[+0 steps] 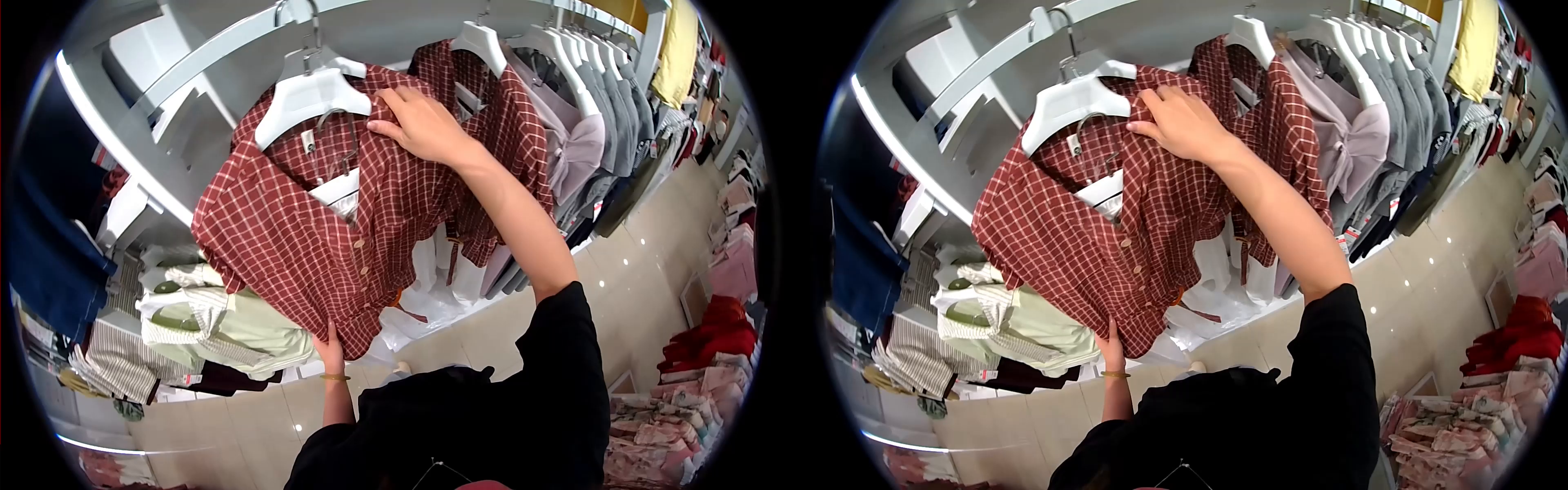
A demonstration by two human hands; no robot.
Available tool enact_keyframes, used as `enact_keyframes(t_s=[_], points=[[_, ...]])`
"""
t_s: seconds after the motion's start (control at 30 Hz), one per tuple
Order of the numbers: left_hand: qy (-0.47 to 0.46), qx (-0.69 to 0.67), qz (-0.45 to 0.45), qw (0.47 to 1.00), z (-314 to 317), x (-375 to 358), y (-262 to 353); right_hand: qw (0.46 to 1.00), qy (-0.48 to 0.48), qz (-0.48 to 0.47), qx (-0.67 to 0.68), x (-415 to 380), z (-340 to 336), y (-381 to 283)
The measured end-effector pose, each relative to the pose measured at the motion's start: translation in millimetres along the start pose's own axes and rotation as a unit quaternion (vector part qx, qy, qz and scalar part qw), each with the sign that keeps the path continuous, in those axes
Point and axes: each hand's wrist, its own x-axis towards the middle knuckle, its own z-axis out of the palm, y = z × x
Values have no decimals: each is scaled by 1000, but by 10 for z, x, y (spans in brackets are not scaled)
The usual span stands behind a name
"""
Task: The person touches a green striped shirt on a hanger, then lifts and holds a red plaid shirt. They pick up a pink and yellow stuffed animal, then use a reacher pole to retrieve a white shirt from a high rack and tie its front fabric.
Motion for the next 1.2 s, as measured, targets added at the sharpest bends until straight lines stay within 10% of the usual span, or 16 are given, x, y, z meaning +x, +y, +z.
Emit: enact_keyframes(t_s=[0.2, 0.33, 0.97, 1.2], points=[[19, 34, -11, 999, -63, 134, -70, 915, 262, 91, -295, -195, -604, 483], [73, 65, 19, 995, -104, 232, -194, 912, 13, 310, -267, -496, -872, 990], [88, 67, 34, 993, -6, 333, -116, 918, 78, 203, -331, -833, -2173, 1479], [76, 70, -4, 995, 49, 126, -344, 845, 85, 278, -448, -1417, -2966, 701]])
